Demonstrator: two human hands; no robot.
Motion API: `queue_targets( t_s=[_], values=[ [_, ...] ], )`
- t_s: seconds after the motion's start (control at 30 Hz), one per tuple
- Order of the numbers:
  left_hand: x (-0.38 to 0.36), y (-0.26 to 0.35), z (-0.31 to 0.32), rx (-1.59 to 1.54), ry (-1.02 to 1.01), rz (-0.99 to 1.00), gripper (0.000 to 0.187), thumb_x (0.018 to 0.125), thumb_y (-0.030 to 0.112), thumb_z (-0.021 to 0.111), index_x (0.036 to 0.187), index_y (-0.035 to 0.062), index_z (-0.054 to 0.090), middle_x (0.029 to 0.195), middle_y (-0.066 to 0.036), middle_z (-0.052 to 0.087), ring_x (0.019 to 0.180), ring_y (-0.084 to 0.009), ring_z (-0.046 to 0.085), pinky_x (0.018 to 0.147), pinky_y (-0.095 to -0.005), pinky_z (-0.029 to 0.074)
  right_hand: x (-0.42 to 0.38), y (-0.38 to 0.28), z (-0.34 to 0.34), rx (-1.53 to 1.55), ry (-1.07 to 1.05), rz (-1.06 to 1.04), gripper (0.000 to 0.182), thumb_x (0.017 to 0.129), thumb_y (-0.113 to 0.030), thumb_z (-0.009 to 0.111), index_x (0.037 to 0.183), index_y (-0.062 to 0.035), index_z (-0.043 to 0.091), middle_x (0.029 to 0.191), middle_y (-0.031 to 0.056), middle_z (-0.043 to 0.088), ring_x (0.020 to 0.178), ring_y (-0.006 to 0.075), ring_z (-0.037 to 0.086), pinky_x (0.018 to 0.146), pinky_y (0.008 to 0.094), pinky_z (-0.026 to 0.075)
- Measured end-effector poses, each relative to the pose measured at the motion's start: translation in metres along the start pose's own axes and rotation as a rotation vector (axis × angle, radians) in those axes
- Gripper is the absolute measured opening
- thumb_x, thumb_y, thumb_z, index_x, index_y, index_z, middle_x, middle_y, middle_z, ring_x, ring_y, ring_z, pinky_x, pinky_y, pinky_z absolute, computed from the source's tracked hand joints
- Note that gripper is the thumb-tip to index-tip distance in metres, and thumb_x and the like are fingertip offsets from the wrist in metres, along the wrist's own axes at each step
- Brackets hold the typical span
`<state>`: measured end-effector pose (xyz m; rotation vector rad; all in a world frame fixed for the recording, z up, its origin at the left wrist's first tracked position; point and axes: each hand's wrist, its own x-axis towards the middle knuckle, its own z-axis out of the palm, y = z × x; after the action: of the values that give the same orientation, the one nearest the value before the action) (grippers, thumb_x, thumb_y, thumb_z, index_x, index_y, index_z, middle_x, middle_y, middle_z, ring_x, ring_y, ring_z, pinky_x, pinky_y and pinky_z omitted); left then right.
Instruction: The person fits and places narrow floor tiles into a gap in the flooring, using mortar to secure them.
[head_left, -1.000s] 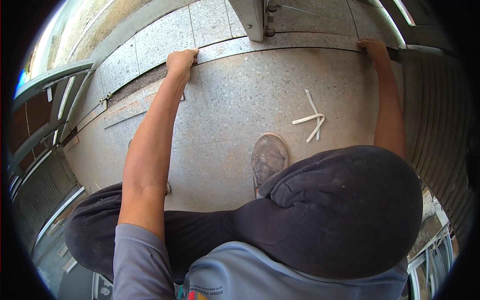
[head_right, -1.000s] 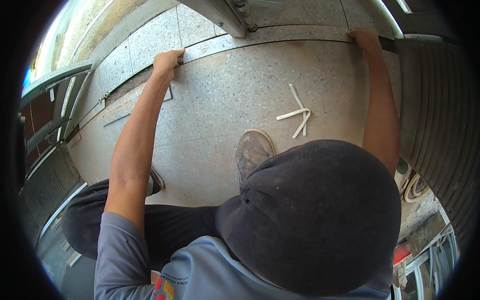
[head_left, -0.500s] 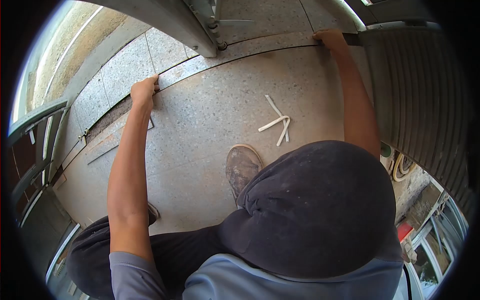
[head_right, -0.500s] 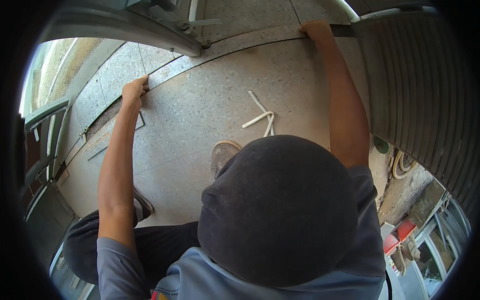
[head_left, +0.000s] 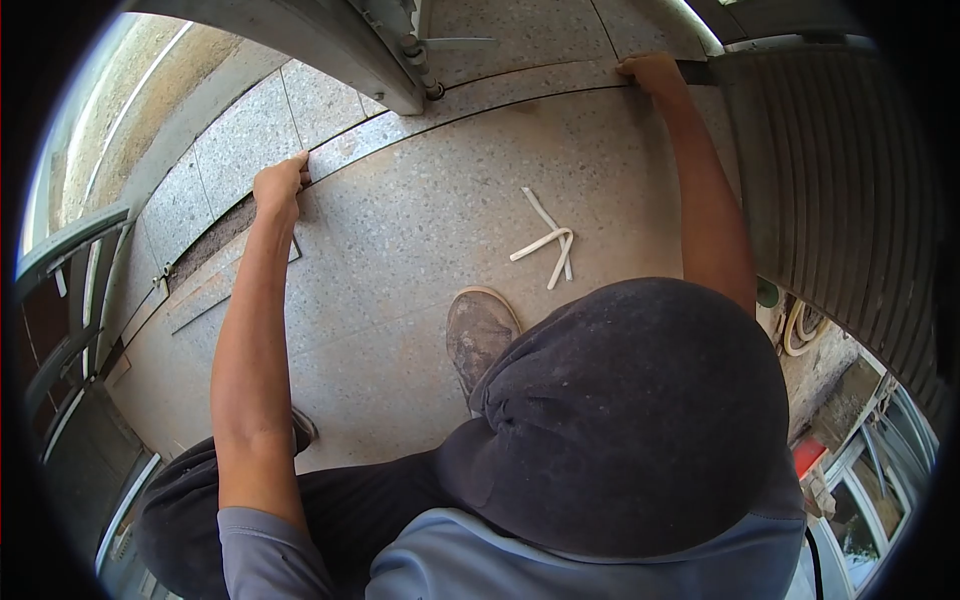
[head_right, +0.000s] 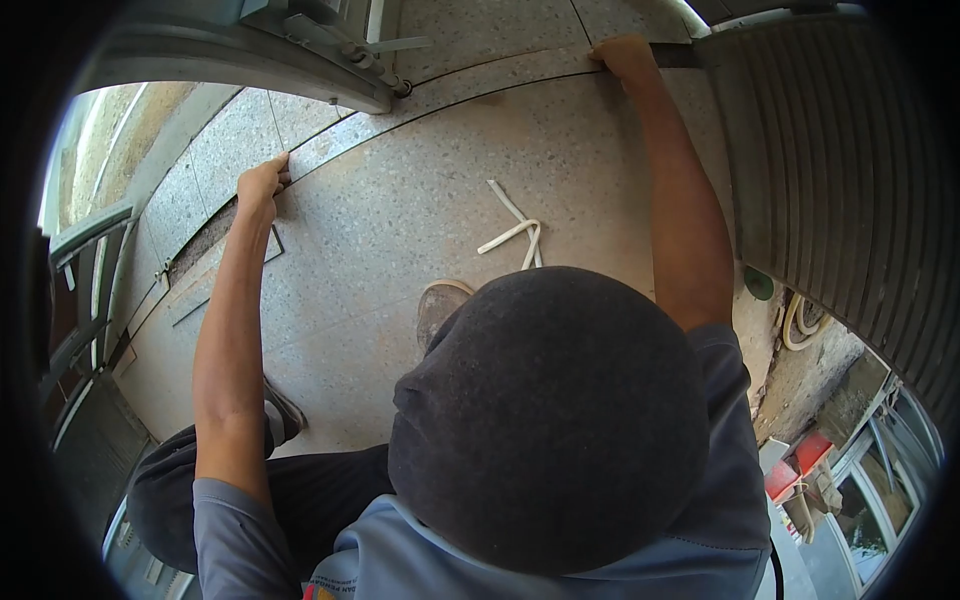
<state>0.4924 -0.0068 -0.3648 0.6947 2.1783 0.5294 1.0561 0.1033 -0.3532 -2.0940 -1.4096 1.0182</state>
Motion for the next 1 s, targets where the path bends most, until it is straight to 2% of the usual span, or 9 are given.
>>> queue_targets(
  t_s=[0.1,0.2,0.4,0.5,0.6,0.7,1.0],
  values=[
    [-0.003,0.001,0.001,-0.001,0.001,-0.004,0.028,0.085,0.026,0.079,0.086,-0.002,0.077,0.082,-0.01,0.073,0.074,-0.0181,0.059,0.072,-0.0333,0.045,0.0,-0.001,-0.004,-0.012,-0.05,-0.046,0.029,0.079,-0.019,0.077,0.102,-0.0028,0.08,0.085,0.0024,0.071,0.08,0.0148,0.06,0.075,0.0315,0.046],
    [0.001,-0.002,0.002,-0.006,0.011,-0.001,0.028,0.085,0.026,0.079,0.086,-0.0021,0.077,0.083,-0.01,0.073,0.074,-0.0186,0.06,0.072,-0.0337,0.046,-0.005,-0.006,-0.003,0.012,-0.029,0.008,0.029,0.079,-0.018,0.077,0.103,-0.0028,0.08,0.085,0.0022,0.071,0.081,0.0147,0.06,0.076,0.0311,0.046],
    [-0.002,0.001,0.001,0.005,0.017,-0.009,0.029,0.085,0.026,0.08,0.087,-0.0021,0.077,0.085,-0.011,0.074,0.078,-0.0199,0.063,0.075,-0.0343,0.047,0.0,0.0,-0.002,-0.031,-0.042,-0.084,0.028,0.08,-0.016,0.075,0.104,-0.003,0.08,0.087,0.0028,0.073,0.082,0.0148,0.061,0.079,0.031,0.047],
    [0.002,-0.002,0.002,0.013,0.019,-0.008,0.029,0.085,0.027,0.08,0.087,-0.002,0.077,0.086,-0.011,0.074,0.079,-0.0204,0.064,0.076,-0.0345,0.048,-0.001,-0.003,-0.001,-0.104,-0.02,-0.078,0.024,0.08,-0.017,0.076,0.099,-0.003,0.079,0.095,0.0089,0.078,0.087,0.0185,0.069,0.082,0.0345,0.052],
    [-0.003,0.001,0.002,0.019,0.023,-0.016,0.03,0.085,0.027,0.08,0.087,-0.0019,0.077,0.086,-0.011,0.074,0.08,-0.0206,0.065,0.076,-0.0346,0.048,0.008,0.007,-0.002,-0.069,-0.058,-0.144,0.022,0.08,-0.017,0.076,0.097,-0.0035,0.08,0.092,0.0074,0.077,0.085,0.0177,0.067,0.08,0.0342,0.052],
    [-0.006,0.004,0.002,0.035,0.029,-0.024,0.029,0.085,0.028,0.08,0.086,-0.0016,0.077,0.086,-0.011,0.074,0.08,-0.0204,0.065,0.076,-0.0345,0.048,0.002,0.002,-0.002,-0.02,-0.047,-0.062,0.027,0.08,-0.016,0.075,0.104,-0.0024,0.08,0.09,0.0028,0.074,0.082,0.0148,0.061,0.08,0.0314,0.047],
    [-0.004,0.002,0.001,0.01,0.027,-0.018,0.029,0.084,0.027,0.082,0.084,-0.0017,0.077,0.084,-0.01,0.073,0.077,-0.0195,0.063,0.074,-0.0335,0.047,0.007,0.01,-0.002,0.013,-0.065,-0.079,0.024,0.08,-0.016,0.075,0.1,-0.0034,0.081,0.081,-0.0007,0.069,0.076,0.0115,0.056,0.072,0.0291,0.044]
  ],
)
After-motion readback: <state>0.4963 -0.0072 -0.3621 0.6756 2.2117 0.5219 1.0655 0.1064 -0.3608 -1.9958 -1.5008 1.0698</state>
